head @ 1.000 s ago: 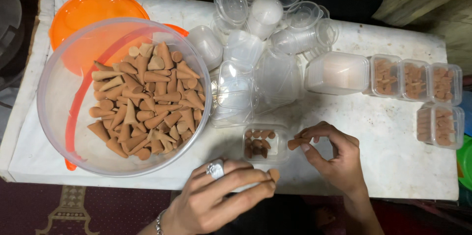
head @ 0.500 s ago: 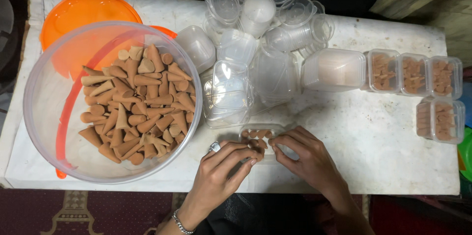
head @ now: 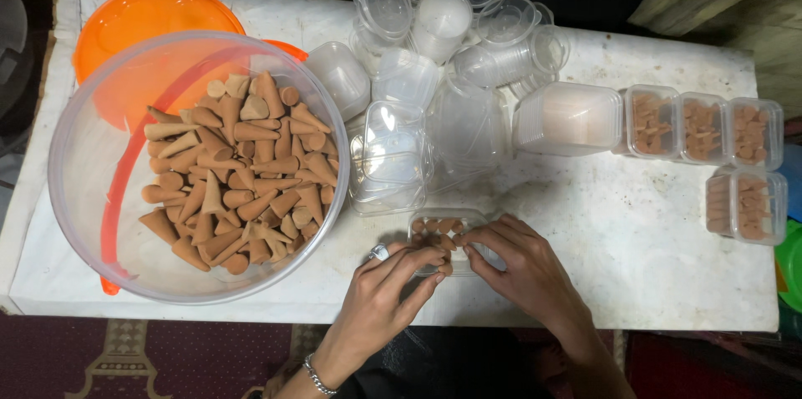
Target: The person picks up cone-shaped incense pieces from a large container and places them into smaller plastic containers, handling them one at a time.
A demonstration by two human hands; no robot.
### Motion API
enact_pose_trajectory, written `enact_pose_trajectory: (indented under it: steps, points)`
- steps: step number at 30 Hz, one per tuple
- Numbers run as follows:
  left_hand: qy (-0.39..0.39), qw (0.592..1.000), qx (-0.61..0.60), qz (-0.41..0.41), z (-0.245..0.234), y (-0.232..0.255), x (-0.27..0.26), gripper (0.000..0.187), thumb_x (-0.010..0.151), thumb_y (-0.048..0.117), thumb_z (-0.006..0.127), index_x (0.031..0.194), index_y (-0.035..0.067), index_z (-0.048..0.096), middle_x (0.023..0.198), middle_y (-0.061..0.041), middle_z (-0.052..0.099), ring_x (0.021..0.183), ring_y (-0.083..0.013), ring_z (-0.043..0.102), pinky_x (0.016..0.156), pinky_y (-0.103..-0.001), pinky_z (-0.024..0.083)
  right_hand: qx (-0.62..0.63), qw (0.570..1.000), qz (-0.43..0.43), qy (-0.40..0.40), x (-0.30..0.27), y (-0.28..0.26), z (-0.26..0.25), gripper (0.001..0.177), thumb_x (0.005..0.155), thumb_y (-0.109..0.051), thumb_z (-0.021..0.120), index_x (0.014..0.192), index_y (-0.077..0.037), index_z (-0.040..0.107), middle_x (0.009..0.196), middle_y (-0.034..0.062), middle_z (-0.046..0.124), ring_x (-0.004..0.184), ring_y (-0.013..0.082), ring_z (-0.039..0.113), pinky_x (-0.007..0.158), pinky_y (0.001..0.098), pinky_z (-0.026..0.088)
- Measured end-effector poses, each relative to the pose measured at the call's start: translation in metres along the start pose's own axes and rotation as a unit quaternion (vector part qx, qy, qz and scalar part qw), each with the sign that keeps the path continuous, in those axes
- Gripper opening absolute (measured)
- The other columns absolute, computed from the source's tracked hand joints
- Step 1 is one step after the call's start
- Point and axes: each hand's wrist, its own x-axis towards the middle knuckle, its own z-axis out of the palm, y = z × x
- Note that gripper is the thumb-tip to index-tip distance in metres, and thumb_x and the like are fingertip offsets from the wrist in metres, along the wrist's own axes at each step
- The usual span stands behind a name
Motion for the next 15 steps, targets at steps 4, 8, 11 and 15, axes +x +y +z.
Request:
enact_pose_trajectory:
  steps: [4, 8, 11, 15]
  points:
    - [-0.003, 1.0, -0.003, 0.001, 0.0002, 0.0004, 0.0001, 0.018, 0.096, 0.012, 0.068, 0.112, 0.004, 0.063, 0.105, -0.006, 0.072, 0.093, -0.0189, 0.068, 0.08, -0.032, 0.057, -0.001, 1.0, 0.001, -0.005, 0.0014, -0.0018, -0.0025, 0.007, 0.09, -0.007, 0.068, 0.097, -0.007, 0.067, 0.086, 0.0023, 0.071, 0.077, 0.0185, 0.064, 0.07, 0.0305, 0.053]
    - [0.0, 1.0, 0.002, 0.005, 0.001, 0.0001, -0.001, 0.021, 0.095, 0.011, 0.069, 0.113, 0.003, 0.062, 0.104, -0.006, 0.072, 0.091, -0.0189, 0.066, 0.079, -0.032, 0.057, 0.0, 1.0, 0.001, -0.012, 0.0017, -0.0012, -0.0042, 0.008, 0.089, -0.006, 0.069, 0.096, -0.008, 0.067, 0.084, 0.001, 0.071, 0.077, 0.0176, 0.063, 0.068, 0.0293, 0.053]
    - [-0.005, 1.0, -0.001, 0.001, 0.0011, 0.0003, -0.0018, 0.024, 0.095, 0.011, 0.069, 0.117, 0.003, 0.061, 0.106, -0.006, 0.072, 0.092, -0.0186, 0.066, 0.08, -0.033, 0.057, 0.003, 1.0, 0.009, -0.018, 0.002, -0.0015, -0.0049, 0.009, 0.089, -0.007, 0.07, 0.097, -0.009, 0.067, 0.084, 0.0008, 0.071, 0.078, 0.0173, 0.063, 0.067, 0.029, 0.054]
    - [-0.008, 1.0, -0.007, 0.001, 0.0018, -0.0004, -0.0019, 0.024, 0.095, 0.01, 0.069, 0.117, 0.002, 0.061, 0.107, -0.007, 0.072, 0.096, -0.0204, 0.066, 0.083, -0.034, 0.057, 0.001, 1.0, 0.011, -0.019, 0.0029, -0.0019, -0.0055, 0.011, 0.088, -0.007, 0.07, 0.099, -0.01, 0.068, 0.084, -0.0003, 0.071, 0.078, 0.0165, 0.063, 0.067, 0.0285, 0.054]
